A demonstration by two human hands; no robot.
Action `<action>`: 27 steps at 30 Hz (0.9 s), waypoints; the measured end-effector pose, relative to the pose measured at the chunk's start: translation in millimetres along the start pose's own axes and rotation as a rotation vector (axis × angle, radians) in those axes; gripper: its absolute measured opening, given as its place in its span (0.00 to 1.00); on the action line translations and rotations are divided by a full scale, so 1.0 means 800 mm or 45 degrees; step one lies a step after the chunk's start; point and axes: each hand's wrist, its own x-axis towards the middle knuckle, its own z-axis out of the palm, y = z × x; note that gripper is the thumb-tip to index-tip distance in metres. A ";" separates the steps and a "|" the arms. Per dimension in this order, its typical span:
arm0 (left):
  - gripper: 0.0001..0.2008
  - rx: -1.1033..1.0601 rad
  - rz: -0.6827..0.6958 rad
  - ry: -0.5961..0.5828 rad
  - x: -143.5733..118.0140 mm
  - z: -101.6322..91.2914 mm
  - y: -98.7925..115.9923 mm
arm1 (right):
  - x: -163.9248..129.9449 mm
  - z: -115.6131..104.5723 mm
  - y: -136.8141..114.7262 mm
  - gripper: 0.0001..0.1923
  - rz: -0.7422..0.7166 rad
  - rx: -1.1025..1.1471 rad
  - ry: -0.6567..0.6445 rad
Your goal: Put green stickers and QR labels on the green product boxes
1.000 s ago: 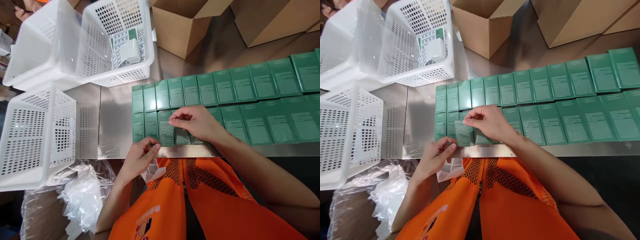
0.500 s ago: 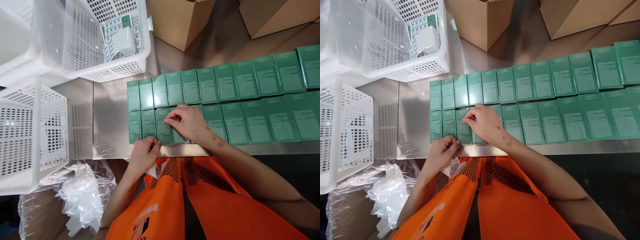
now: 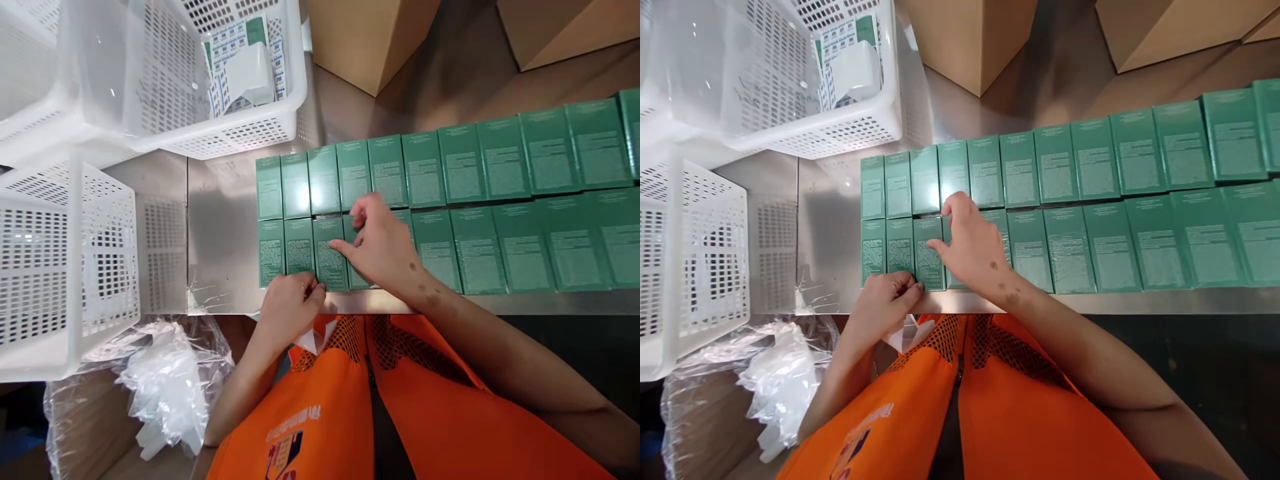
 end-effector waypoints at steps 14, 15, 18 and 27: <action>0.14 -0.965 0.108 1.401 -0.024 -0.061 0.011 | -0.052 0.002 -0.027 0.44 -0.405 0.643 -0.574; 0.15 -1.018 0.125 1.457 -0.015 -0.068 0.015 | -0.061 0.005 -0.028 0.49 -0.429 0.708 -0.680; 0.15 -1.151 0.136 1.537 0.008 -0.090 0.013 | -0.079 0.024 -0.031 0.44 -0.351 0.851 -0.640; 0.48 -1.302 0.132 0.513 -0.026 -0.068 -0.057 | -0.054 0.003 -0.019 0.12 -0.318 0.916 0.058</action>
